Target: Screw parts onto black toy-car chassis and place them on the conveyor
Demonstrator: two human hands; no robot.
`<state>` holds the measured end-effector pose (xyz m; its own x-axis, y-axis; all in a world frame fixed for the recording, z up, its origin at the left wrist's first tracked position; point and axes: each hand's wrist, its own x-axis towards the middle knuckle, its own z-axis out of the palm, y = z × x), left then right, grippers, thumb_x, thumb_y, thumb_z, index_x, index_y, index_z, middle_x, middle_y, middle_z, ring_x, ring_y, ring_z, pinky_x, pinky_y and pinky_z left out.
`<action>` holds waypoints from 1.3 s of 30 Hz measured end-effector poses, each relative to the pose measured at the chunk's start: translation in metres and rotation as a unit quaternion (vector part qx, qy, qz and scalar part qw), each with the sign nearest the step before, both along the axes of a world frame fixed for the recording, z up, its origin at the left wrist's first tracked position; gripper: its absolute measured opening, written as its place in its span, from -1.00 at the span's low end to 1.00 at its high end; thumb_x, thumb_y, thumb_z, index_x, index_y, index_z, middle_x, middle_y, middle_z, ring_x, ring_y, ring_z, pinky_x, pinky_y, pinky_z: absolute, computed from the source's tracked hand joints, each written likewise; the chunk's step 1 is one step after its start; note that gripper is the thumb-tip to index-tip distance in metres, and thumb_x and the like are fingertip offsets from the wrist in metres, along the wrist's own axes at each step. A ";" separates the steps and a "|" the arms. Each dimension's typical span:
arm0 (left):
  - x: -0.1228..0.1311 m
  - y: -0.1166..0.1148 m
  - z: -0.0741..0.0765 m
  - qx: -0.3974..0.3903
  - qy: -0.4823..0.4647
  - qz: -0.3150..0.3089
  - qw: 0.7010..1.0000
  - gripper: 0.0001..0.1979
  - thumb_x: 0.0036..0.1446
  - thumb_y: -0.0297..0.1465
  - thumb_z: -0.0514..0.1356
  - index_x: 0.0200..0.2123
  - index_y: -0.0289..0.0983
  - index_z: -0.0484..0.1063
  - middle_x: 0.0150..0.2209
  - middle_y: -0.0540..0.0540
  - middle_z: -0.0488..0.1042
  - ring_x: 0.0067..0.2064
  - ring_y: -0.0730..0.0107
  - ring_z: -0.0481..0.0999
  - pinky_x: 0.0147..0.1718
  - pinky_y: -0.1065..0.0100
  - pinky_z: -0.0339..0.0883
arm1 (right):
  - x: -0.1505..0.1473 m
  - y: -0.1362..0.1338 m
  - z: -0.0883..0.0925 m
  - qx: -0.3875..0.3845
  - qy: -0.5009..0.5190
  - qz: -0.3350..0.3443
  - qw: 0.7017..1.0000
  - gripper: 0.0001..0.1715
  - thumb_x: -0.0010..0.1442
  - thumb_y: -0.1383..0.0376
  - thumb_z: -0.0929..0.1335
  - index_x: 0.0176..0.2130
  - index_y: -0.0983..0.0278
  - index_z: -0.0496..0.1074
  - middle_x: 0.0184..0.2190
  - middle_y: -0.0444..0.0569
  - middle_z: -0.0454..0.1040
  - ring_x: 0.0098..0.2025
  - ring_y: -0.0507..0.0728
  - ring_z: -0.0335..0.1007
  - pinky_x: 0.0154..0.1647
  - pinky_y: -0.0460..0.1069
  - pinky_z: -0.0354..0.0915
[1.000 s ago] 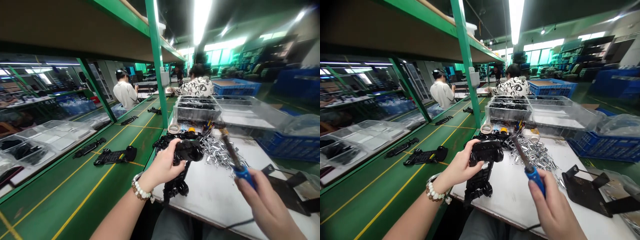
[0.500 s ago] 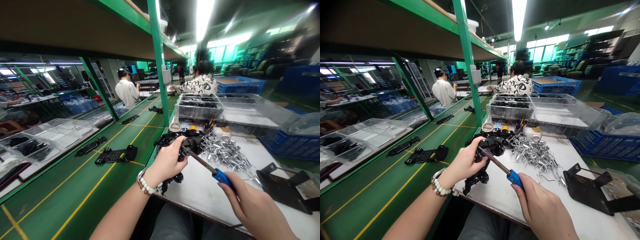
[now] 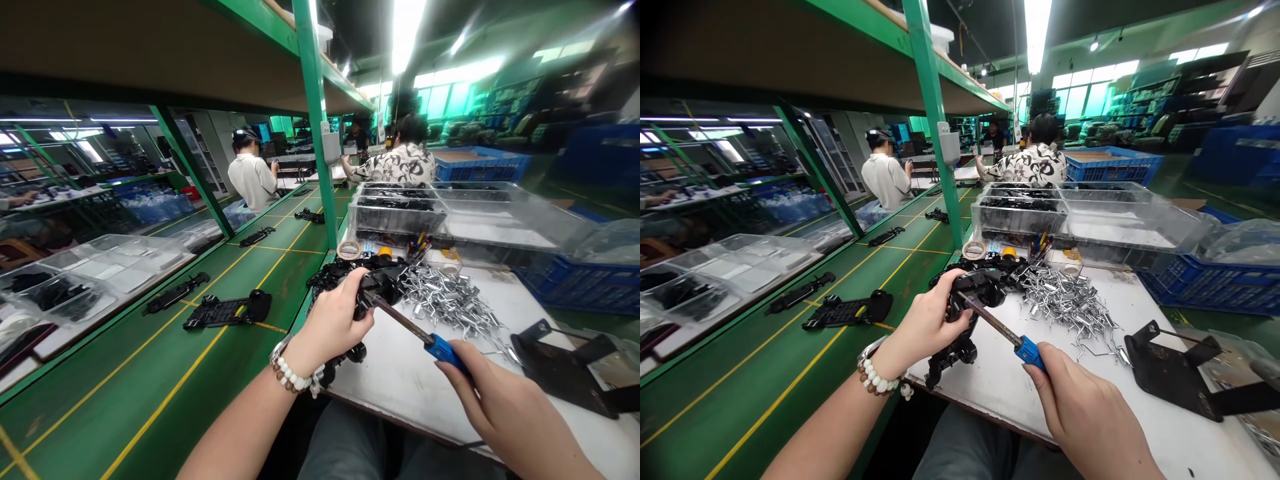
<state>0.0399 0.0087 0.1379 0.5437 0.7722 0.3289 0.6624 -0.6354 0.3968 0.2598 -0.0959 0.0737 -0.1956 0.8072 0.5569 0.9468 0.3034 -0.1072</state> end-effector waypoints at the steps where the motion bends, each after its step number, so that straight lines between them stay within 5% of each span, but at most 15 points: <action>1: 0.000 0.000 0.000 0.000 -0.001 -0.001 1.000 -0.50 0.10 -0.37 0.07 0.10 -0.17 -0.04 -0.07 -0.11 0.44 -0.17 0.16 0.51 -0.32 0.27 0.33 | 0.000 0.000 0.001 -0.001 0.008 0.004 1.000 -0.72 0.32 0.11 0.12 -0.21 0.22 0.26 -0.57 -0.19 0.35 -0.64 0.06 0.34 -0.67 -0.06 0.09; 18: 0.004 -0.001 -0.003 0.006 -0.011 0.000 1.000 -0.50 0.10 -0.39 0.06 0.10 -0.18 -0.02 -0.04 -0.11 0.43 -0.14 0.15 0.49 -0.29 0.24 0.34 | 0.000 -0.002 0.001 0.007 -0.011 -0.013 1.000 -0.70 0.32 0.11 0.12 -0.21 0.23 0.27 -0.57 -0.17 0.34 -0.64 0.06 0.32 -0.66 -0.03 0.08; 26: 0.004 -0.001 -0.004 0.005 -0.015 0.012 1.000 -0.48 0.10 -0.39 0.07 0.12 -0.17 -0.02 -0.07 -0.11 0.44 -0.15 0.17 0.50 -0.25 0.24 0.35 | -0.005 -0.005 0.003 0.095 -0.061 -0.046 0.992 -0.71 0.29 0.20 0.20 -0.10 0.33 0.33 -0.25 0.07 0.49 -0.37 0.19 0.46 -0.39 0.02 0.21; 39: 0.003 0.001 -0.006 0.007 -0.019 0.026 0.999 -0.49 0.10 -0.37 0.07 0.11 -0.20 -0.02 -0.11 -0.11 0.45 -0.25 0.20 0.52 -0.27 0.24 0.36 | -0.007 -0.002 -0.011 0.082 -0.018 -0.062 0.995 -0.70 0.31 0.17 0.17 -0.15 0.33 0.32 -0.33 0.02 0.50 -0.45 0.12 0.45 -0.51 -0.04 0.16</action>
<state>0.0427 0.0093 0.1317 0.4892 0.7946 0.3596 0.6800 -0.6056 0.4133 0.2528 -0.0978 0.0632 -0.1226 0.7258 0.6769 0.9805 0.1941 -0.0305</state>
